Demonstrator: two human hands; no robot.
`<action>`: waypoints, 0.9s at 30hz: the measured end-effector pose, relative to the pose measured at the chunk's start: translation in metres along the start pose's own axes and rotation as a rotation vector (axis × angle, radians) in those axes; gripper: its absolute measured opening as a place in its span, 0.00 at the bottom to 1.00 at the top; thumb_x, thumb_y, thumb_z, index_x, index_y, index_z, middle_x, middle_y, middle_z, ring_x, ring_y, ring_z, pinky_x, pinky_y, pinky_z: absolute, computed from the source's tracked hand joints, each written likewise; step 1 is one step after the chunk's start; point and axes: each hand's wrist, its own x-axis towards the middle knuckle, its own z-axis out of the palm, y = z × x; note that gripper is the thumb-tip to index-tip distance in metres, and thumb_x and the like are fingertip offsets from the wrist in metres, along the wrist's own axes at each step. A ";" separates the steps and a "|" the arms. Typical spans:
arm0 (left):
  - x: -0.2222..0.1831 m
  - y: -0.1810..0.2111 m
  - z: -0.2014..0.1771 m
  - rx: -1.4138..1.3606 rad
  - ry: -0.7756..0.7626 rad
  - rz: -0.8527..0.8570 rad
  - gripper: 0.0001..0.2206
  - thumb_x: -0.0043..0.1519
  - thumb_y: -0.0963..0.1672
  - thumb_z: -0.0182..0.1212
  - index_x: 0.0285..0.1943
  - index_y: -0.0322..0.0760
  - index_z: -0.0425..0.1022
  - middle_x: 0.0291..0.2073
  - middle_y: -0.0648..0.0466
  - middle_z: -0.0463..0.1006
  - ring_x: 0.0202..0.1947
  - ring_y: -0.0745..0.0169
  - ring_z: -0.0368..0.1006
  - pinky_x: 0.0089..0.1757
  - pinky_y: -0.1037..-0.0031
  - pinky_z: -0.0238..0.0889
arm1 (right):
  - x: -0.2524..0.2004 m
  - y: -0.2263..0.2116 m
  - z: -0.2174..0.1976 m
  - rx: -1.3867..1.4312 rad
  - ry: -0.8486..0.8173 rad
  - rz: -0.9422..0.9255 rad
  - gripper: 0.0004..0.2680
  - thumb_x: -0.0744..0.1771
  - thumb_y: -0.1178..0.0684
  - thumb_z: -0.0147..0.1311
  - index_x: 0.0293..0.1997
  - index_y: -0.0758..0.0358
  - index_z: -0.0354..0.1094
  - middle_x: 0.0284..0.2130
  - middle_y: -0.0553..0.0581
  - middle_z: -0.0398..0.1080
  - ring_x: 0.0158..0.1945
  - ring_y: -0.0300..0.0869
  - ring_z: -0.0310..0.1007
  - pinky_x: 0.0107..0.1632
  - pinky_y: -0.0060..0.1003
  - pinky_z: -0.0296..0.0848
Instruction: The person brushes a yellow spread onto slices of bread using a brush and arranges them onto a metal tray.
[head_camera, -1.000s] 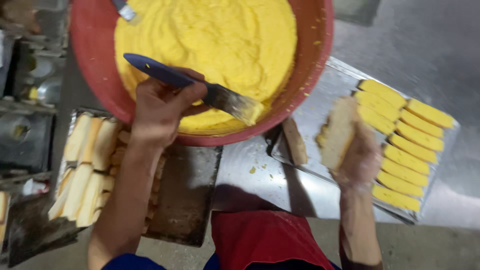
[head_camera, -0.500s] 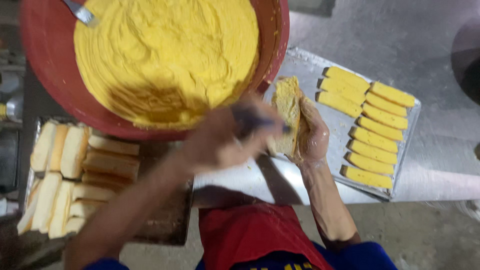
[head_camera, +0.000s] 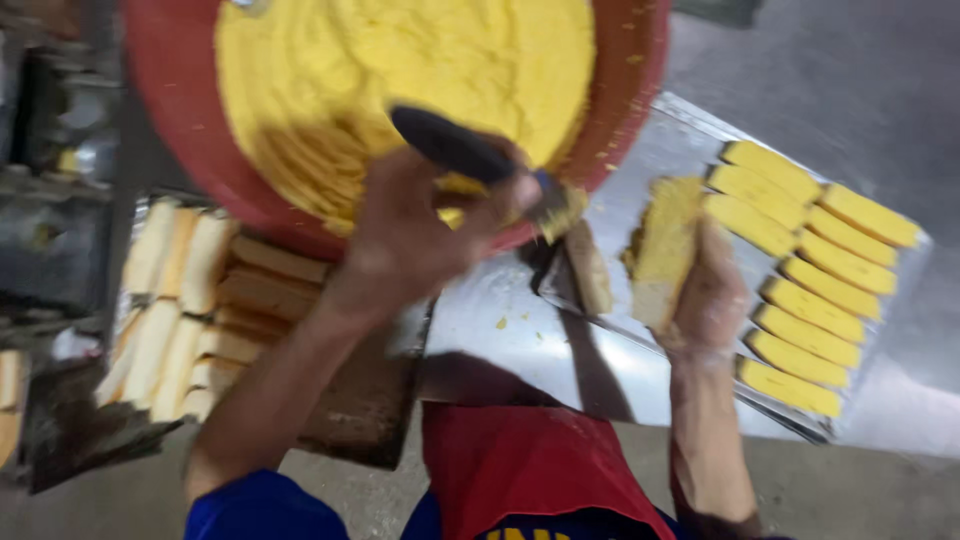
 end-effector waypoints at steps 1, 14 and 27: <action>0.010 -0.006 -0.021 0.015 0.030 0.035 0.08 0.69 0.40 0.69 0.54 0.32 0.78 0.44 0.49 0.83 0.48 0.58 0.83 0.49 0.72 0.83 | -0.005 -0.001 -0.003 -0.010 0.011 -0.005 0.19 0.75 0.45 0.39 0.69 0.71 0.60 0.48 0.63 0.73 0.44 0.47 0.76 0.48 0.42 0.79; 0.023 -0.086 -0.084 0.591 -0.105 0.132 0.04 0.66 0.39 0.68 0.42 0.30 0.78 0.37 0.47 0.81 0.38 0.52 0.80 0.39 0.65 0.72 | -0.003 0.003 -0.019 -0.055 0.022 -0.077 0.19 0.74 0.46 0.41 0.63 0.77 0.61 0.41 0.64 0.68 0.39 0.49 0.70 0.39 0.39 0.72; 0.005 -0.010 -0.022 -0.357 0.024 -0.290 0.06 0.64 0.38 0.68 0.49 0.32 0.79 0.41 0.48 0.85 0.42 0.61 0.86 0.44 0.68 0.84 | 0.012 0.006 0.005 0.303 0.014 0.001 0.18 0.74 0.45 0.38 0.62 0.72 0.63 0.48 0.66 0.73 0.44 0.52 0.76 0.47 0.45 0.79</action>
